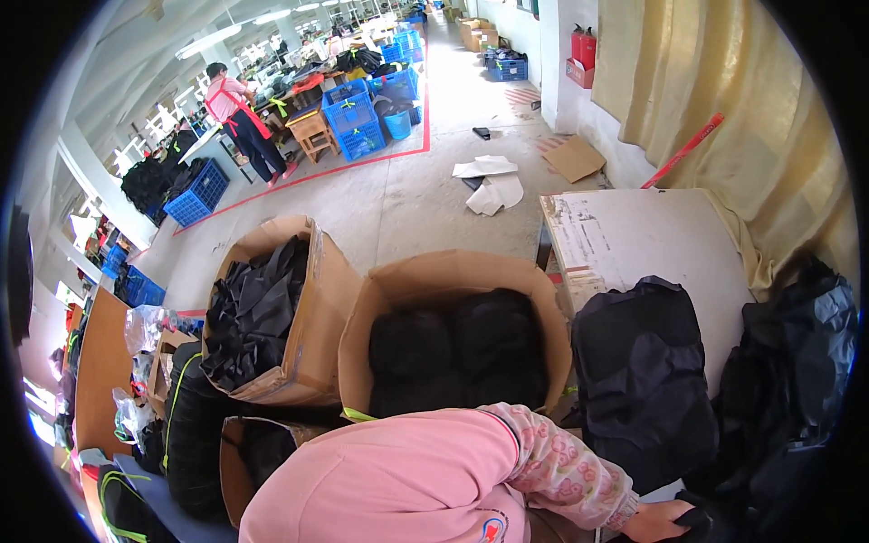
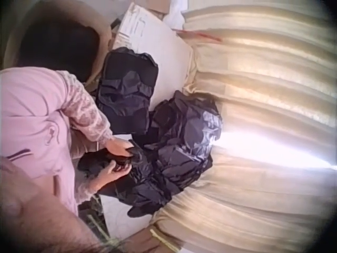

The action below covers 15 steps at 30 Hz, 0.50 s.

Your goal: The recorder is inspecting and sorting black fabric garment components at a manufacturing workbench.

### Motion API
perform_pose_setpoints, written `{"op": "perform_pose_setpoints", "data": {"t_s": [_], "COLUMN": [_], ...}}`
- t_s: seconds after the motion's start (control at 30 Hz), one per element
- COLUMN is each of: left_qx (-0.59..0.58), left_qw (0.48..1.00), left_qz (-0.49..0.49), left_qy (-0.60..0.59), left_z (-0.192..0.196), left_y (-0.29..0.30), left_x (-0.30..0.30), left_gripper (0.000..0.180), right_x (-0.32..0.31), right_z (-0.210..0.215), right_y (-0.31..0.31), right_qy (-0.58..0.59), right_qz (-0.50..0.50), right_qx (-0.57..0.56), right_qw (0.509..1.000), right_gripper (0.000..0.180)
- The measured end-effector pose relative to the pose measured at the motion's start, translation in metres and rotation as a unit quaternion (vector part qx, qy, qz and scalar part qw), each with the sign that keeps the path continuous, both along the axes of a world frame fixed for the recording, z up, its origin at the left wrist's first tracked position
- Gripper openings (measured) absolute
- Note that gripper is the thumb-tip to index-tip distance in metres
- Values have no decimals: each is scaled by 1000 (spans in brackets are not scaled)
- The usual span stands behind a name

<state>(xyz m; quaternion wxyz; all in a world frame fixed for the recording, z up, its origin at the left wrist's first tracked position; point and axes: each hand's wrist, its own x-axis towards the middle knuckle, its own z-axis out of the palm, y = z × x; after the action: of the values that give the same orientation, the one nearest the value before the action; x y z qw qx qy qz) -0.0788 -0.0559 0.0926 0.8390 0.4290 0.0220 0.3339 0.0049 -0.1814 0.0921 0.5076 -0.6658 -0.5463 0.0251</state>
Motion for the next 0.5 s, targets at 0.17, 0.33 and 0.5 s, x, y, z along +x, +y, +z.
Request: {"op": "perform_pose_setpoints", "data": {"t_s": [0.17,0.33,0.5], "left_qx": [129,41,119], "left_qw": [975,984,991], "left_qz": [171,173,-7], "left_qy": [58,8,52], "left_z": [0,-23,2], "left_y": [0,6,9], "left_x": [0,18,-19], "left_gripper": [25,36,33], "right_x": [-17,14,60], "right_z": [4,9,12], "right_y": [-3,-9,-10], "right_qy": [-71,-57,-65], "right_qz": [-24,-107,-198], "right_qx": [-73,-21,14], "right_qw": [994,992,978], "right_gripper": [38,21,30]}}
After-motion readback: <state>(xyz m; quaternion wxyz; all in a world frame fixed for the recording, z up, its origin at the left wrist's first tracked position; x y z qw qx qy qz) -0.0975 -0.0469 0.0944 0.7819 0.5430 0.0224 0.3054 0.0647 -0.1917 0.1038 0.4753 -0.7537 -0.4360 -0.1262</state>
